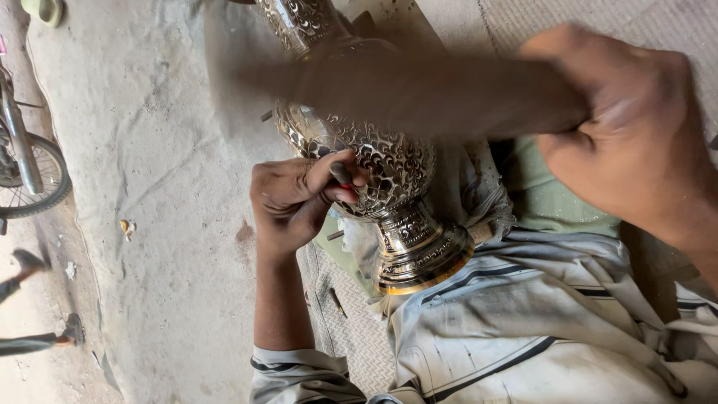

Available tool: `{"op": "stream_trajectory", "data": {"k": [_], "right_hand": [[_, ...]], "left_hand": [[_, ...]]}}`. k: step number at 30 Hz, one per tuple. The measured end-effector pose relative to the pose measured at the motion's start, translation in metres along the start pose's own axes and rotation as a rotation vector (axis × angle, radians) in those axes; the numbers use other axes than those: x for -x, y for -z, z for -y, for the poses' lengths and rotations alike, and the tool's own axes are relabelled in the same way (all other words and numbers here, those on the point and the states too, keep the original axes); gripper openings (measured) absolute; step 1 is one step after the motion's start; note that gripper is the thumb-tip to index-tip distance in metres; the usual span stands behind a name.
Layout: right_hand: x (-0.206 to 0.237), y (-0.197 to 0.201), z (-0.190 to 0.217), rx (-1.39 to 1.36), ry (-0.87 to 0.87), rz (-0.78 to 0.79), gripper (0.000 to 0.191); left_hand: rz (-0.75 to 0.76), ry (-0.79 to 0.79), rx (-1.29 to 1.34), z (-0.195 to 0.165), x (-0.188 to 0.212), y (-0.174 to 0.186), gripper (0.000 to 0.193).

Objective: The person sits on the ground with an ornate brass vase on their lap, holding a small chisel against the vase surface with one hand and striking it with a wooden mallet in the other hand, repeatedly tapping to chase the decorative pattern around the vase body.

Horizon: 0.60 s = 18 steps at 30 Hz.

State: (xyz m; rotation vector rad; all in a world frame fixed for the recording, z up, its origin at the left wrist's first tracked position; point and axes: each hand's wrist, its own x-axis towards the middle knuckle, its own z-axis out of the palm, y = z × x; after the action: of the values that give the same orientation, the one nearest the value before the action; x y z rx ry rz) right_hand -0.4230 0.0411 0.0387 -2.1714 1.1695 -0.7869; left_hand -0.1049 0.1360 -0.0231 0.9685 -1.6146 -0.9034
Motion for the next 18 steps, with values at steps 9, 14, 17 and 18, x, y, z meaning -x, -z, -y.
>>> {"op": "stream_trajectory", "data": {"k": [9, 14, 17, 18], "right_hand": [[0.01, -0.005, -0.006, 0.239, 0.214, -0.05, 0.036], [0.003, -0.017, -0.017, 0.285, 0.126, -0.069, 0.038], [-0.007, -0.021, -0.034, 0.434, 0.094, -0.019, 0.044], [-0.008, -0.022, -0.039, 0.439, 0.048, 0.0, 0.043]], "left_hand": [[-0.021, 0.006, 0.081, 0.0, -0.007, 0.004, 0.044], [0.016, 0.04, -0.08, -0.01, -0.014, -0.004, 0.051], [-0.018, -0.009, -0.109, -0.013, -0.02, -0.011, 0.053], [-0.029, -0.03, -0.111, -0.013, -0.022, -0.013, 0.054]]}}
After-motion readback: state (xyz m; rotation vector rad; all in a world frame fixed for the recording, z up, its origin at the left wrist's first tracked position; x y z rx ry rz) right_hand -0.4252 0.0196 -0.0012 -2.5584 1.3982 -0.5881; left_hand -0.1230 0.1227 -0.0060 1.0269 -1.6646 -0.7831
